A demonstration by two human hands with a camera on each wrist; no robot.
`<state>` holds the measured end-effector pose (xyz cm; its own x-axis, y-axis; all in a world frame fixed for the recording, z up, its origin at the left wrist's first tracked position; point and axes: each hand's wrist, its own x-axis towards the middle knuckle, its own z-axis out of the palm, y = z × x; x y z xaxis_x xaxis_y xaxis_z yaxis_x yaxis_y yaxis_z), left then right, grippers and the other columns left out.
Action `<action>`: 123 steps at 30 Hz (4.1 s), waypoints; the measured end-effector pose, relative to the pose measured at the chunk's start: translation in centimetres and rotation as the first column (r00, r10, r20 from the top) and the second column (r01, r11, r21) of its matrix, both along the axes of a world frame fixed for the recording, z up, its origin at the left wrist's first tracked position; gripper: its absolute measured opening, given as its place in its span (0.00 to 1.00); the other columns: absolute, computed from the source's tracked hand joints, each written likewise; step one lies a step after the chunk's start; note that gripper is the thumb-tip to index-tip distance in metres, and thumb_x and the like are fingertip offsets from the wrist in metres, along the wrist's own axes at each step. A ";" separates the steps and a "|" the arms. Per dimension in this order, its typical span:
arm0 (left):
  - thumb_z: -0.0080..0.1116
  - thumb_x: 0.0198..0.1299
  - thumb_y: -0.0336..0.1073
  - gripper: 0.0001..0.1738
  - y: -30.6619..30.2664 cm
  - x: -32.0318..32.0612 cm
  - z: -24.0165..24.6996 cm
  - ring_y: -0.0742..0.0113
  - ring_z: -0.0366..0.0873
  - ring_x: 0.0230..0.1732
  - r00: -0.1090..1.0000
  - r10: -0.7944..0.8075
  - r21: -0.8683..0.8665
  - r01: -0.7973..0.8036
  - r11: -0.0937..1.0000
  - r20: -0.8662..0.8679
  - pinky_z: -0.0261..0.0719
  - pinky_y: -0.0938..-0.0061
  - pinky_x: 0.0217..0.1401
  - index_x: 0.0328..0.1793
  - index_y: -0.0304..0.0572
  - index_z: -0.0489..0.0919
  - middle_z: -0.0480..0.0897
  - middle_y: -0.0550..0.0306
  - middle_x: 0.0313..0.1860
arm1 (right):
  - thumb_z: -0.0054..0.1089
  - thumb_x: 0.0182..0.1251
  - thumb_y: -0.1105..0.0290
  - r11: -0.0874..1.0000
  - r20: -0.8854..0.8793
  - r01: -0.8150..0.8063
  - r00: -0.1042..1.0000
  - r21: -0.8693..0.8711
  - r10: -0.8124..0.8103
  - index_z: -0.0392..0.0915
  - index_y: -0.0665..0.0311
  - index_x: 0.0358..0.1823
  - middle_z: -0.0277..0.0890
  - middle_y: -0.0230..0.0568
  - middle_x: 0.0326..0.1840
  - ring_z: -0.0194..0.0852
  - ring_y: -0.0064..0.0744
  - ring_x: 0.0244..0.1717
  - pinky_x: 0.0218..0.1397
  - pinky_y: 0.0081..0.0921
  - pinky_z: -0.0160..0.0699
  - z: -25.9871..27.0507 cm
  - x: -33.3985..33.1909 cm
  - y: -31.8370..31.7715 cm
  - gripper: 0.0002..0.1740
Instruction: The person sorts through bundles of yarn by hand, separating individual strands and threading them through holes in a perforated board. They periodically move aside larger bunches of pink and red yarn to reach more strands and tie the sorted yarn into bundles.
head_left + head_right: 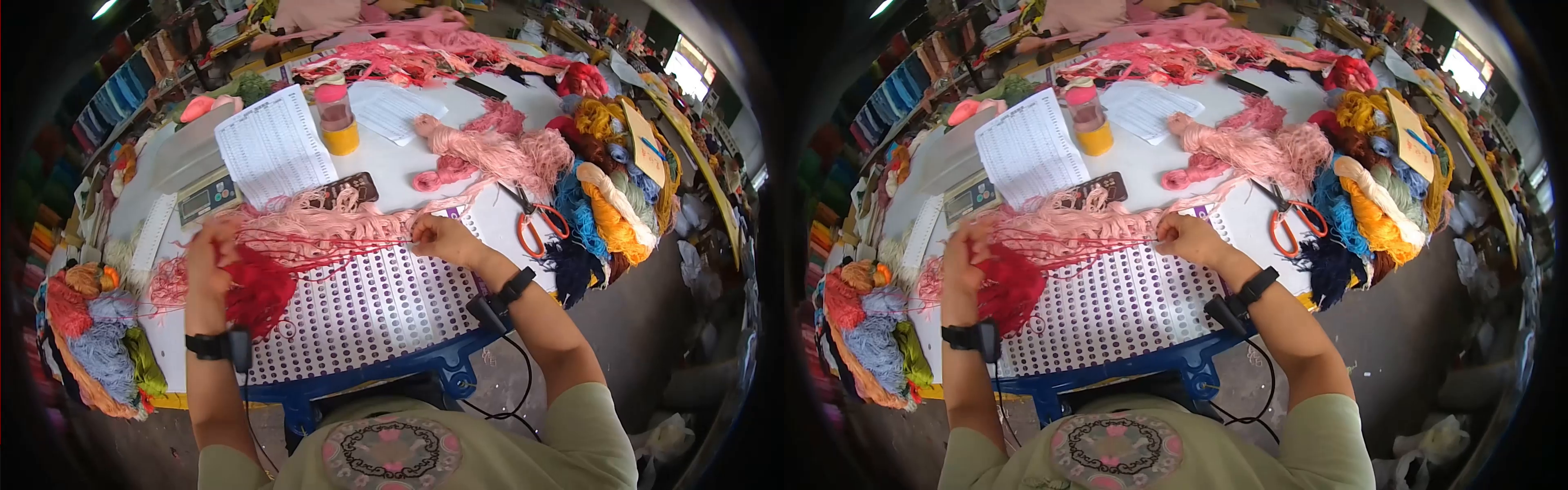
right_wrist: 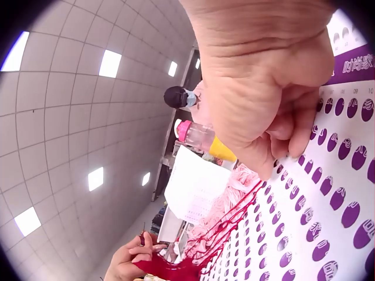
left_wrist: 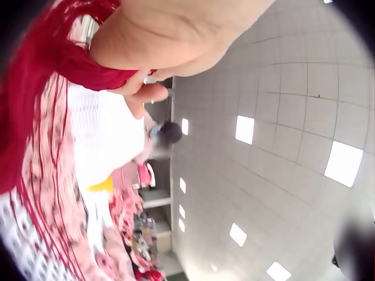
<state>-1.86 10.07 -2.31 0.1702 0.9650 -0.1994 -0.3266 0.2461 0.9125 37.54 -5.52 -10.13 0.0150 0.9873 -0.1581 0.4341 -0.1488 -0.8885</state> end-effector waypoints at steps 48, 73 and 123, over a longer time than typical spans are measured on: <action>0.58 0.60 0.32 0.08 -8.5 22.6 -6.3 0.78 0.68 0.20 0.707 -0.682 -0.263 0.632 0.729 -0.189 0.57 0.86 0.15 0.39 0.33 0.77 0.80 0.55 0.34 | 0.50 0.68 0.65 0.963 0.421 0.051 0.892 0.266 -0.164 0.74 0.57 0.43 0.77 0.49 0.26 0.79 0.47 0.28 0.33 0.40 0.75 0.2 0.7 -1.5 0.07; 0.53 0.61 0.35 0.13 -9.4 22.4 -4.3 0.78 0.65 0.19 0.576 -0.778 -0.110 0.816 0.568 0.251 0.55 0.85 0.16 0.49 0.38 0.80 0.78 0.57 0.34 | 0.61 0.64 0.70 0.997 -0.310 0.059 0.948 -0.047 -0.070 0.74 0.65 0.44 0.77 0.32 0.29 0.72 0.17 0.25 0.27 0.14 0.71 1.1 1.9 -1.2 0.10; 0.38 0.74 0.48 0.28 -11.1 15.2 2.9 0.59 0.69 0.64 0.680 -0.582 0.167 0.576 0.800 0.446 0.63 0.63 0.70 0.65 0.28 0.68 0.71 0.45 0.65 | 0.64 0.64 0.70 0.950 -0.536 0.197 0.844 0.242 -0.039 0.80 0.63 0.41 0.78 0.26 0.31 0.66 0.10 0.27 0.28 0.12 0.64 10.6 -8.9 -3.4 0.07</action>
